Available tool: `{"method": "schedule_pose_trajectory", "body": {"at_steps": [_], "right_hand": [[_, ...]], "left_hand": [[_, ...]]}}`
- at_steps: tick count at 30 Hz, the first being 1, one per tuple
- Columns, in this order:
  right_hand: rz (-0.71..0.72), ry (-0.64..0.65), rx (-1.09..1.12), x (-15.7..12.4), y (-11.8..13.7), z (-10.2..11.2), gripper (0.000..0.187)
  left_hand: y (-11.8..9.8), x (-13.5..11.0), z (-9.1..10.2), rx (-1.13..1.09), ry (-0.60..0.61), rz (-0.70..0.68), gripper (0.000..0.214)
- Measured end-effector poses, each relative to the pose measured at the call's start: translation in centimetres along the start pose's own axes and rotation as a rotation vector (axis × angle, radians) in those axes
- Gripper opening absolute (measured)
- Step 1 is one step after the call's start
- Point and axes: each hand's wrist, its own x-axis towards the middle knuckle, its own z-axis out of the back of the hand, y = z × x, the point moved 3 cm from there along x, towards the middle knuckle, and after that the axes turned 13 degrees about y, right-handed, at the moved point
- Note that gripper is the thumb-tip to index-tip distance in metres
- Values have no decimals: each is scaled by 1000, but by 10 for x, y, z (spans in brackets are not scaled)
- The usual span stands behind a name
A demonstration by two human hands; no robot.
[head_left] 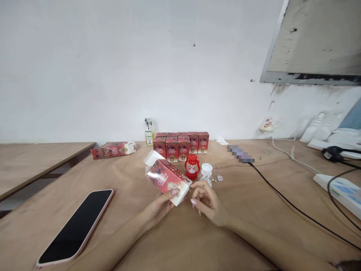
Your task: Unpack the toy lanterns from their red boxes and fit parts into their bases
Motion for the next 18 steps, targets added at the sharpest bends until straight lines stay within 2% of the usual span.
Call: {"method": "schedule_pose_trajectory", "body": {"at_steps": [2, 7, 12, 15, 18], "right_hand": [[-14, 22, 38, 0, -1, 0, 27], [-159, 169, 213, -1, -9, -4, 29], [-218, 191, 266, 0, -15, -2, 33], [-244, 213, 214, -1, -16, -1, 31], [-145, 375, -86, -2, -8, -8, 25]], "left_hand": [[0, -1, 0, 14, -26, -3, 46], [-3, -2, 0, 100, -45, -44, 44], [-8, -4, -2, 241, -59, -122, 45], [-9, -3, -6, 313, -42, -141, 40], [-14, -1, -4, 278, -118, -217, 46]]}}
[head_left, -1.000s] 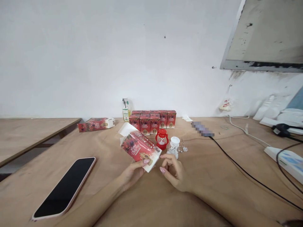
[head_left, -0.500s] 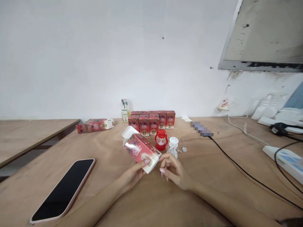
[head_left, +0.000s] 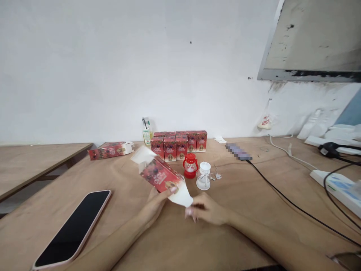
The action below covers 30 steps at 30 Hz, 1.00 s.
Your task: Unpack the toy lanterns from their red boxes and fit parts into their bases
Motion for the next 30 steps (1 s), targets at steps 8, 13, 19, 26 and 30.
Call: {"method": "schedule_pose_trajectory", "body": {"at_steps": [8, 13, 19, 26, 30], "right_hand": [[-7, -162, -507, 1, 8, -9, 18], [-17, -337, -635, 0, -2, 3, 38], [59, -272, -867, -1, 4, 0, 29], [-26, -216, -1043, 5, 3, -11, 16], [-102, -220, -1097, 7, 0, -13, 14]], "left_hand": [[-1, 10, 16, -239, -64, 13, 53], [2, 7, 9, -312, 87, 83, 52], [8, 2, 5, -321, 126, 145, 57], [13, 1, 1, -355, 165, 185, 58], [8, 3, 2, -389, 107, 161, 51]]}}
